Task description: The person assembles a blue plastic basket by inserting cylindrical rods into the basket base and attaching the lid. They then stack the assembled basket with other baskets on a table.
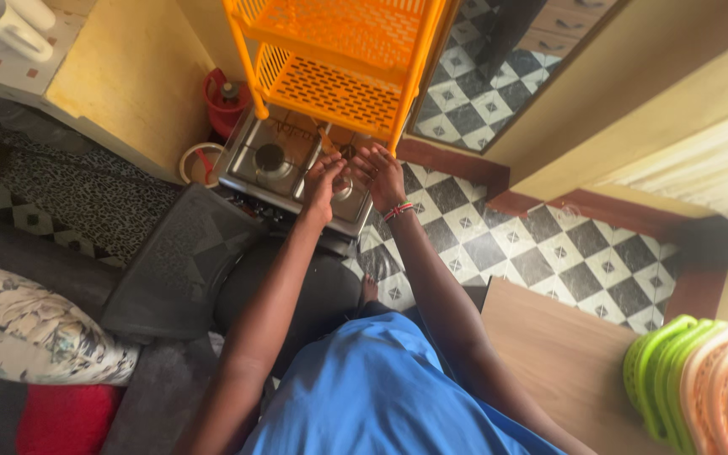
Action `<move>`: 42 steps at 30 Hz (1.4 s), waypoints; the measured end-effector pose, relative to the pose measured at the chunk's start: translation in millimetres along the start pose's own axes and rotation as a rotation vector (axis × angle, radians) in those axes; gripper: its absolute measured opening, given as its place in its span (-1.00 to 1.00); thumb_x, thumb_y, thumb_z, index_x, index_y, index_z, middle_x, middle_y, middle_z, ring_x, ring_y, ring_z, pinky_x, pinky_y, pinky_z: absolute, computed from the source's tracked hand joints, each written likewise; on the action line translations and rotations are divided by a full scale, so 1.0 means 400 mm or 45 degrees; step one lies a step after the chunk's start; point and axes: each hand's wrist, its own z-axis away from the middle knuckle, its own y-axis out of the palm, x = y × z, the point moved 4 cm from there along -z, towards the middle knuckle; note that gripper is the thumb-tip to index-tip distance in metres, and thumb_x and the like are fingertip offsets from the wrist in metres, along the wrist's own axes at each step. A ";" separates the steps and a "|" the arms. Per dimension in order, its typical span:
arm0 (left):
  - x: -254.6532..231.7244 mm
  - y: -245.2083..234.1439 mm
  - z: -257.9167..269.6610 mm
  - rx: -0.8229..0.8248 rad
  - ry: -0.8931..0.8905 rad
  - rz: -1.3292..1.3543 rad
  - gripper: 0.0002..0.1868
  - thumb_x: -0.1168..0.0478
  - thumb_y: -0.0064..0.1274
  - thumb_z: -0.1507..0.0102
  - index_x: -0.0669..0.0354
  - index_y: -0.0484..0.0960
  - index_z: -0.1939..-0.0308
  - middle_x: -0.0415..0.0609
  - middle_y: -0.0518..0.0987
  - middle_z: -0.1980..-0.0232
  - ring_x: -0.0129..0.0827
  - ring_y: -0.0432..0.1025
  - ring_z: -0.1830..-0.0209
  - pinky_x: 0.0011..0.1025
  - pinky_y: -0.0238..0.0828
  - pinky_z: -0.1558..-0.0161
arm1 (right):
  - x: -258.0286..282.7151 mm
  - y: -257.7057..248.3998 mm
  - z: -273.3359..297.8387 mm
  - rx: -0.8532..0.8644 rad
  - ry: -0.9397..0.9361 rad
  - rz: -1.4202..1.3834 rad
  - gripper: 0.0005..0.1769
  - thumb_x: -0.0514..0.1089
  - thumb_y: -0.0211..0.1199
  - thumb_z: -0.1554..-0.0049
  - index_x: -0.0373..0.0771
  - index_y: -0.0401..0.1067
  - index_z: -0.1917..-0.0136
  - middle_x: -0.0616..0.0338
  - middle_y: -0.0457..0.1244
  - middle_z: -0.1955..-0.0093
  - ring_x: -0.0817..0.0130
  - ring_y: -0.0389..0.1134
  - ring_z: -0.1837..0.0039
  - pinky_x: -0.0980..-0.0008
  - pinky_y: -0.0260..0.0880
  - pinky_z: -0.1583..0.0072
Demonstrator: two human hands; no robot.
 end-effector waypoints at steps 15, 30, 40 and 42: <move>-0.059 -0.016 -0.283 -0.246 0.009 0.177 -0.66 0.22 0.12 -0.27 0.10 0.56 -0.13 -0.17 0.64 0.01 -0.42 0.55 0.01 -0.38 0.45 0.05 | 0.073 0.153 -0.461 -0.247 0.153 -0.422 -0.14 0.16 0.41 -0.06 -0.09 0.14 -0.50 -0.10 0.01 -0.31 -0.04 0.23 -0.14 0.05 0.44 -0.14; -0.047 -0.086 -0.198 -0.369 0.009 0.181 -0.69 0.22 0.13 -0.27 0.05 0.56 -0.10 -0.19 0.63 0.00 -0.48 0.54 0.06 -0.40 0.45 0.07 | 0.076 0.102 -0.454 -0.071 -0.117 -0.449 -0.72 -0.14 0.27 -0.18 -0.31 0.39 -0.12 0.05 0.25 -0.13 0.14 0.35 -0.15 0.19 0.51 -0.26; -0.017 -0.090 -0.120 -0.216 0.020 0.206 -0.70 0.25 0.13 -0.27 0.06 0.55 -0.09 -0.19 0.63 -0.01 -0.42 0.57 0.02 -0.42 0.49 0.12 | 0.120 0.053 -0.273 0.104 -0.313 -0.411 -0.73 -0.17 0.29 -0.20 -0.30 0.34 -0.11 0.12 0.26 -0.10 0.22 0.37 -0.19 0.19 0.50 -0.28; -0.041 -0.085 -0.121 -0.169 0.043 0.220 -0.70 0.24 0.14 -0.27 0.06 0.56 -0.09 -0.19 0.63 -0.02 -0.40 0.57 0.01 -0.41 0.50 0.13 | 0.145 0.074 -0.235 0.086 -0.323 -0.404 -0.73 -0.16 0.28 -0.21 -0.28 0.35 -0.13 0.14 0.28 -0.11 0.22 0.37 -0.20 0.22 0.48 -0.27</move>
